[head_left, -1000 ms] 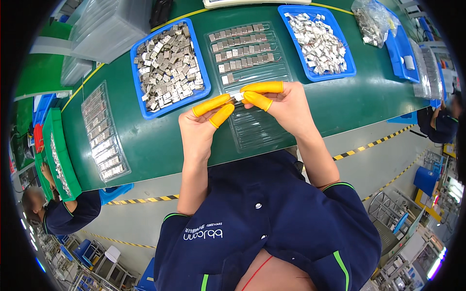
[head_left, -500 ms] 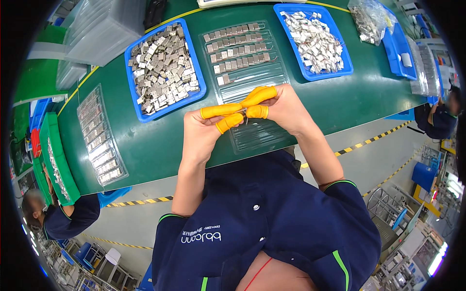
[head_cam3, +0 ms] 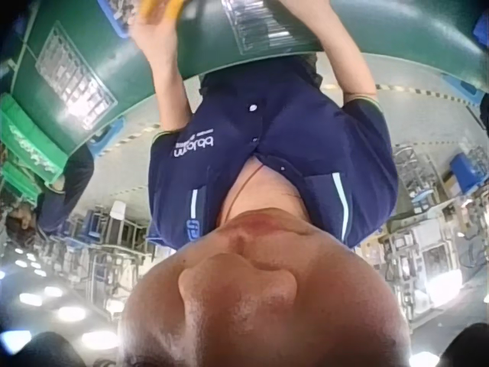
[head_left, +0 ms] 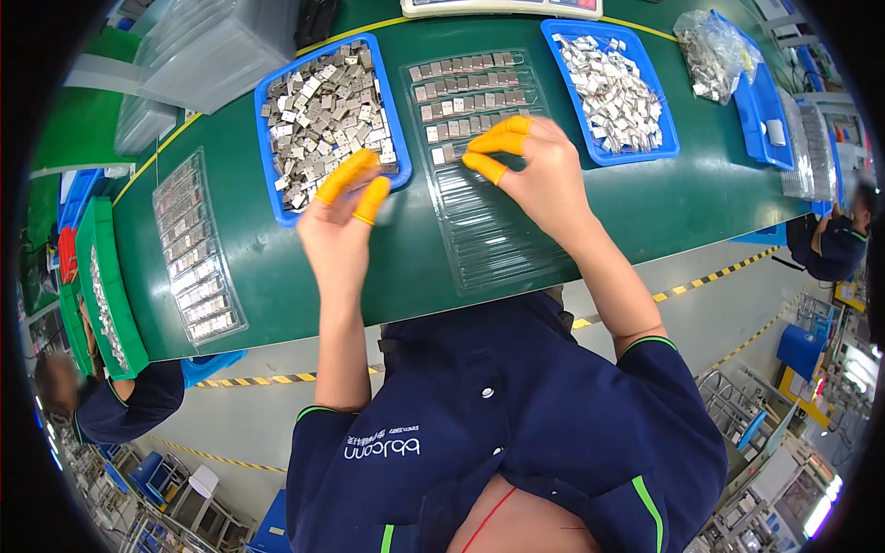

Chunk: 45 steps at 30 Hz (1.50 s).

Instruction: The person picks small metallic components from a blue tray and places them into a clear plastic tray with multiple compartments. They handle the components one at a time, arranging them in rows within the compartments. The person also uses a digital scale to weigh a batch of components.

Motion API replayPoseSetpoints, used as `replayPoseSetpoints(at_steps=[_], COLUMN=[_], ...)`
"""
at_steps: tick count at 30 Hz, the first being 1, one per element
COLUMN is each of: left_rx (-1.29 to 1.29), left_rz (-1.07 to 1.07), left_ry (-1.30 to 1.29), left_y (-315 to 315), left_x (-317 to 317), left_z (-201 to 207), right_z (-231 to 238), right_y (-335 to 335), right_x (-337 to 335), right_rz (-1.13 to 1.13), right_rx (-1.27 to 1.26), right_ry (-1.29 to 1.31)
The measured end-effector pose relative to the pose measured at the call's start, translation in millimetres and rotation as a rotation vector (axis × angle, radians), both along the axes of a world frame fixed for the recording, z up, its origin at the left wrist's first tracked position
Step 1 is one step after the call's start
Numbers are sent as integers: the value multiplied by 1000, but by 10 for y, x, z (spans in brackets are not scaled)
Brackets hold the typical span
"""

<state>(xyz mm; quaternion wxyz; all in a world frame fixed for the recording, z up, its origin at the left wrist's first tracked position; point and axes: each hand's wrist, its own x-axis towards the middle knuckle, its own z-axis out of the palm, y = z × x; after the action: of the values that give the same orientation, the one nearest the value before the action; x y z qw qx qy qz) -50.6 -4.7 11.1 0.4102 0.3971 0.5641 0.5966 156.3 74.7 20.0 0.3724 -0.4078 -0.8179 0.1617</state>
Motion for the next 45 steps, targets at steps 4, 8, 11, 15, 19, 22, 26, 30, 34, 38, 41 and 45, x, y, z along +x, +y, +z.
replayPoseSetpoints(at_steps=[4,8,11,15,19,22,26,30,34,38,41,45], left_rx=[-47,-59,-11,26,239,282,406,431,393,355,367,157], left_rz=[79,39,-58,-260,-431,-527,-544,-549,-508,-479,-300,-167], left_ry=[557,874,1007,1052,1140,1275,1500,1556,1633,1519,1375,757], left_y=[81,199,309,455,530,546,551,574,559,517,477,381], left_x=[-356,-434,-408,-388,-381,-385,-308,-312,-365,-367,-377,-437], left_z=[-17,49,57,-10,-10,27,129,113,44,124,178,166], right_z=[-176,-240,-220,-63,99,154,83,-31,-169,-206,-264,-250], right_y=[85,81,103,190,240,239,305,406,583,636,667,678], right_x=[-52,-63,-3,316,806,1111,1179,1092,1013,980,1069,1183], right_rz=[8,30,3,-129,-463,-602,-430,-471,-587,-610,-571,-580], right_rx=[204,208,183,41,-207,-198,-223,-163,-129,-133,-152,-207], right_ry=[-221,-266,-238,-185,23,95,-39,-158,-325,-400,-312,-140])
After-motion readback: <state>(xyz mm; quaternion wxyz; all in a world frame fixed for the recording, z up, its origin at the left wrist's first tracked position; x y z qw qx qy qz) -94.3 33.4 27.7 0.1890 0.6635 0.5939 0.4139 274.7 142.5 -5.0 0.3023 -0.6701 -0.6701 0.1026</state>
